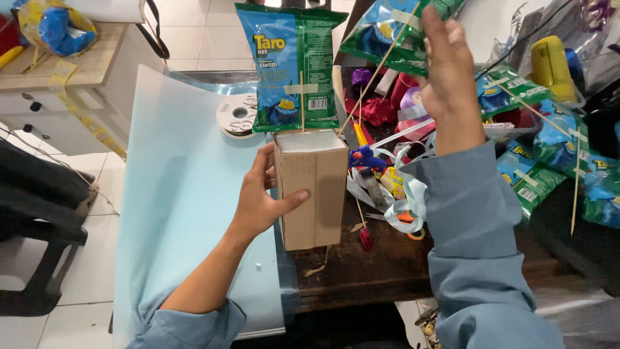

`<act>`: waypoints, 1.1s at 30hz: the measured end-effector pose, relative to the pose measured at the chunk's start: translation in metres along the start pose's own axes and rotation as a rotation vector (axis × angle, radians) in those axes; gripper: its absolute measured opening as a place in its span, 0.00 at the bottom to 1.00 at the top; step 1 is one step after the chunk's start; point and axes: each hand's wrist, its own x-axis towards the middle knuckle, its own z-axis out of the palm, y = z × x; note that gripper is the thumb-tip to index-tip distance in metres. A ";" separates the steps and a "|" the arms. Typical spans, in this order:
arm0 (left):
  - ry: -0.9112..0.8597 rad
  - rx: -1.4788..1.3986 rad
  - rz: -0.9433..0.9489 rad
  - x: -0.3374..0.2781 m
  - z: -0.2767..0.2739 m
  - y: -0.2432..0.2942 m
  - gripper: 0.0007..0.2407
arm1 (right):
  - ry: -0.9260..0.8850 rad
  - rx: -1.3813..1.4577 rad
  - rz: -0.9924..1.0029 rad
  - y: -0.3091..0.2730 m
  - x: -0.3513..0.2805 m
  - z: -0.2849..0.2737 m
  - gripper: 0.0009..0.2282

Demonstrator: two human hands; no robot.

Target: The person assembles a snack bouquet by attaching snack bags to wooden skewers and inserting them into a foam block inside a cardboard box.

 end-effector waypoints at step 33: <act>-0.050 -0.073 0.070 0.002 -0.001 -0.006 0.38 | -0.320 0.326 -0.080 0.005 0.040 -0.009 0.12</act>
